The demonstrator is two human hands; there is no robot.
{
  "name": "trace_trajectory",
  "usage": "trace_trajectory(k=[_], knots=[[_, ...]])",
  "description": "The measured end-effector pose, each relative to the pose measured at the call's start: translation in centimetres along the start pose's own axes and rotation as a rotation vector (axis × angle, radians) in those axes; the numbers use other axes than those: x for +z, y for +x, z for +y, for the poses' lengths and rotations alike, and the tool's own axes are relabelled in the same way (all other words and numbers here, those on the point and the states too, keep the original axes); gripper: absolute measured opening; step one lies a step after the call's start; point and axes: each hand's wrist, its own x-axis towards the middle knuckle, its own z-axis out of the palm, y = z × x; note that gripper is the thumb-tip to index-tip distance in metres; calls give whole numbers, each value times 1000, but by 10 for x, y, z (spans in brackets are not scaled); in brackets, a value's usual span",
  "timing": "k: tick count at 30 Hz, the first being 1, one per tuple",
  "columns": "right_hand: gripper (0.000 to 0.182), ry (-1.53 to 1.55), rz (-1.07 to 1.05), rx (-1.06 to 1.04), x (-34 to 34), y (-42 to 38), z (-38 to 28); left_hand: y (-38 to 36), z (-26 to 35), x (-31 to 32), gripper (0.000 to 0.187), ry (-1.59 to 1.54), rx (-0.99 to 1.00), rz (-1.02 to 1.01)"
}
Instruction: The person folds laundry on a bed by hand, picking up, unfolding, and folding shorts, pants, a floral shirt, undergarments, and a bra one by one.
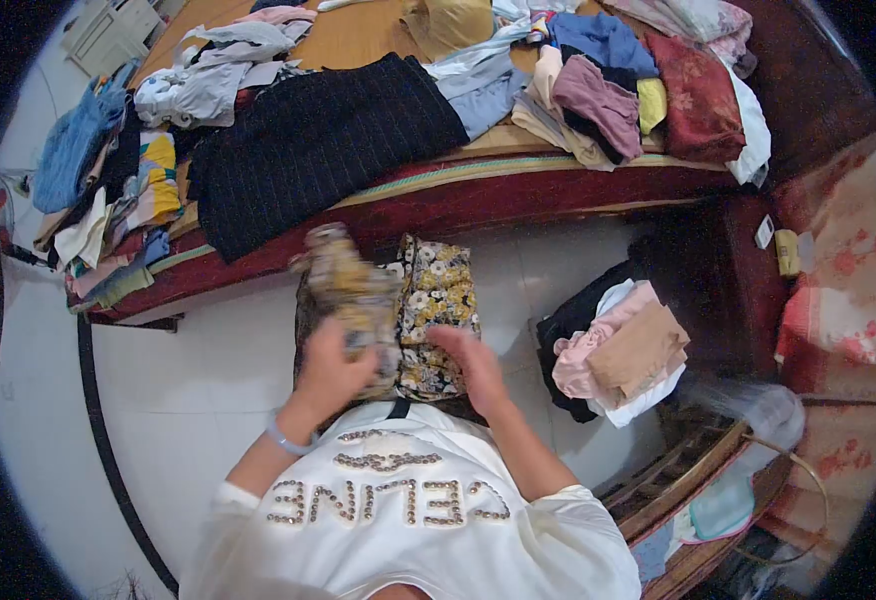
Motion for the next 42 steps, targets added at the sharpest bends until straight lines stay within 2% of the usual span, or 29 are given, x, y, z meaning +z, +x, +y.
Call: trace_trajectory(k=[1,2,3,4,5,6,8,9,12,15,18,19,21,22,23,24,26,27,28,30,31,33,34,35,36,37,38,39,42], knots=[[55,341,86,2,-6,0,-2,9,-1,22,37,-12,64,-188],[56,382,155,4,-14,0,-3,17,6,37,49,-122,90,-430],[56,422,223,6,-23,1,-5,17,0,62,63,-195,138,-568],[57,462,290,8,-30,4,-5,17,-19,89,66,-173,174,-673],[51,334,443,18,-34,8,-2,17,-40,116,68,-148,211,-776],[50,339,407,41,-40,11,4,17,-50,129,70,-121,247,-880],[48,355,338,89,-54,17,17,15,-52,131,70,-150,261,-895],[41,390,377,178,-54,22,15,14,-51,129,70,-165,265,-906],[41,328,439,211,-43,34,11,16,-53,118,66,-176,260,-990],[41,260,386,276,-37,49,0,10,-55,111,64,-166,289,-1005],[39,63,254,211,-36,55,-7,7,-56,107,57,-155,341,-960],[39,9,319,215,-26,51,-19,7,-53,104,52,-281,249,-961],[43,15,292,178,-25,45,-20,8,-48,93,43,-532,64,-948],[44,18,279,159,-23,41,-21,11,-48,87,39,-564,-21,-890],[49,81,342,250,-22,34,-24,16,-50,79,35,-596,-107,-834],[50,95,292,217,-21,27,-26,21,-51,69,31,-626,-194,-778],[54,123,193,149,-22,12,-29,35,-49,43,21,-723,-158,-391],[58,149,149,179,-24,5,-33,45,-47,34,23,-739,-100,-255],[61,147,103,109,-22,-3,-39,57,-44,26,26,-753,-40,-115],[67,140,0,-36,-17,-15,-49,82,-32,10,35,-682,134,-96],[74,250,9,7,-23,-17,-43,88,-27,5,40,-643,219,-83],[79,355,-49,-95,-30,-17,-42,91,-20,12,52,-1151,-30,-497],[76,375,-59,-114,-39,-15,-37,92,-22,15,58,-1393,-162,-714],[73,391,-70,-139,-51,-10,-33,82,-44,32,67,-1433,-388,-628],[70,406,-77,-162,-62,-4,-29,74,-19,24,71,-1650,-434,-790],[68,428,-92,-173,-60,0,-36,69,-25,33,74,-1804,-463,-818],[67,581,-201,-203,-54,5,-38,63,-32,42,77,-1959,-493,-847],[59,678,-263,-200,-38,7,-48,54,-14,37,81,-1965,-580,-657],[55,753,-107,-76,-22,9,-57,35,-20,41,90,-2021,-485,-753]])
